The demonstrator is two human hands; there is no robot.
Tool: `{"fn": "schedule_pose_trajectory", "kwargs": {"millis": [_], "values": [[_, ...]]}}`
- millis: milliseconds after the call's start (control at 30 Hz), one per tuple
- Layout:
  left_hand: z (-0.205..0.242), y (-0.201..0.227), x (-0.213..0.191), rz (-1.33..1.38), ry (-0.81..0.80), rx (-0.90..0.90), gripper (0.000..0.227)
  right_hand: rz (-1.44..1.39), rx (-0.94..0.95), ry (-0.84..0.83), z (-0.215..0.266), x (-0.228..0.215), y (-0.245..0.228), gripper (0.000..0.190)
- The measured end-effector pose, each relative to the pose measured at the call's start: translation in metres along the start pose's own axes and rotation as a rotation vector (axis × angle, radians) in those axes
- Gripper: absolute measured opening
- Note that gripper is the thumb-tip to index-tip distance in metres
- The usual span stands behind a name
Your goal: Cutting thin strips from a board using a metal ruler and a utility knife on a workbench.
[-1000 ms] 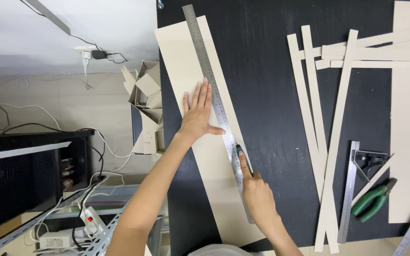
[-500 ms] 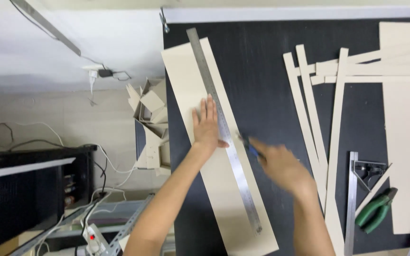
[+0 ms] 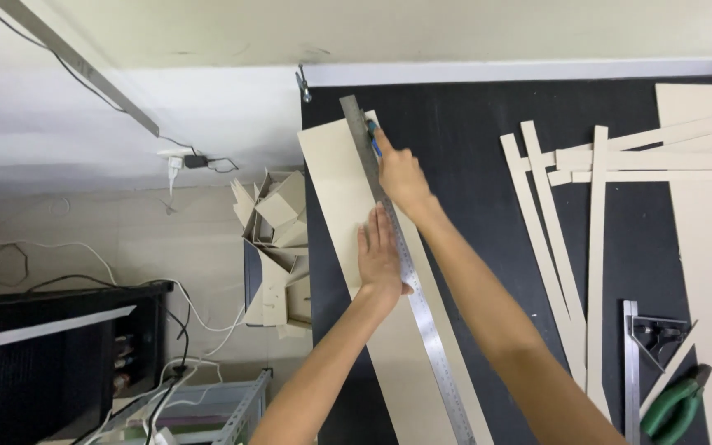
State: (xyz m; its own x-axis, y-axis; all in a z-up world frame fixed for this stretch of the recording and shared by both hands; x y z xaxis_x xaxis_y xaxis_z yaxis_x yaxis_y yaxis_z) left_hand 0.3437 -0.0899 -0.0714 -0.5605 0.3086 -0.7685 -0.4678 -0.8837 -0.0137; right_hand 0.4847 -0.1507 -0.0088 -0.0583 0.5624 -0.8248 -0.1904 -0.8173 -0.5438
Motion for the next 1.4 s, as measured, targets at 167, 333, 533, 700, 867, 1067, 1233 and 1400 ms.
{"fn": "schedule_pose_trajectory", "kwargs": {"millis": [167,333,533,700,867,1067,1233,1400], "values": [[0.003,-0.001,-0.002,0.041,0.054,0.004,0.146,0.155,-0.078,-0.037,-0.026,0.014,0.006,0.052],[0.007,-0.001,-0.003,0.018,0.106,-0.003,0.144,0.194,-0.054,-0.170,0.108,-0.030,-0.024,0.048],[0.004,-0.003,-0.003,0.127,0.149,-0.002,0.149,0.252,0.278,-0.505,0.317,-0.044,0.028,0.058],[0.004,-0.007,-0.003,-0.200,0.167,-0.087,0.160,0.171,0.480,-0.761,0.337,-0.051,0.078,0.055],[0.005,-0.007,-0.007,0.078,0.134,-0.015,0.147,0.058,0.157,-0.292,0.140,-0.089,-0.027,0.049],[0.015,-0.008,-0.016,0.127,0.063,0.018,0.144,-0.011,-0.050,0.050,0.013,-0.024,-0.017,0.055],[0.017,-0.007,-0.012,0.145,0.051,0.020,0.146,0.076,-0.070,0.021,-0.012,-0.003,-0.012,0.052],[0.010,-0.009,-0.010,0.138,0.088,0.013,0.146,0.250,-0.100,-0.109,-0.050,0.018,-0.005,0.055]]}}
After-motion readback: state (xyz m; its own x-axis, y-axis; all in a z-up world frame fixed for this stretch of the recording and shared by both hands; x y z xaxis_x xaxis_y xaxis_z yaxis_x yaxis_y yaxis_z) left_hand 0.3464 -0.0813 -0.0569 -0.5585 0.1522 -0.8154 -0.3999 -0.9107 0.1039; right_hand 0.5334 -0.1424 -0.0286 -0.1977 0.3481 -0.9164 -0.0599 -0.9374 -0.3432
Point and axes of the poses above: each hand's wrist, its own z-axis away from the middle knuckle, its own x-axis out of the palm, y = z × x, the point moved 8 cm from there along -z, towards the middle knuckle, and after that the axes turned 8 degrees about -z, right-handed, at the moved point
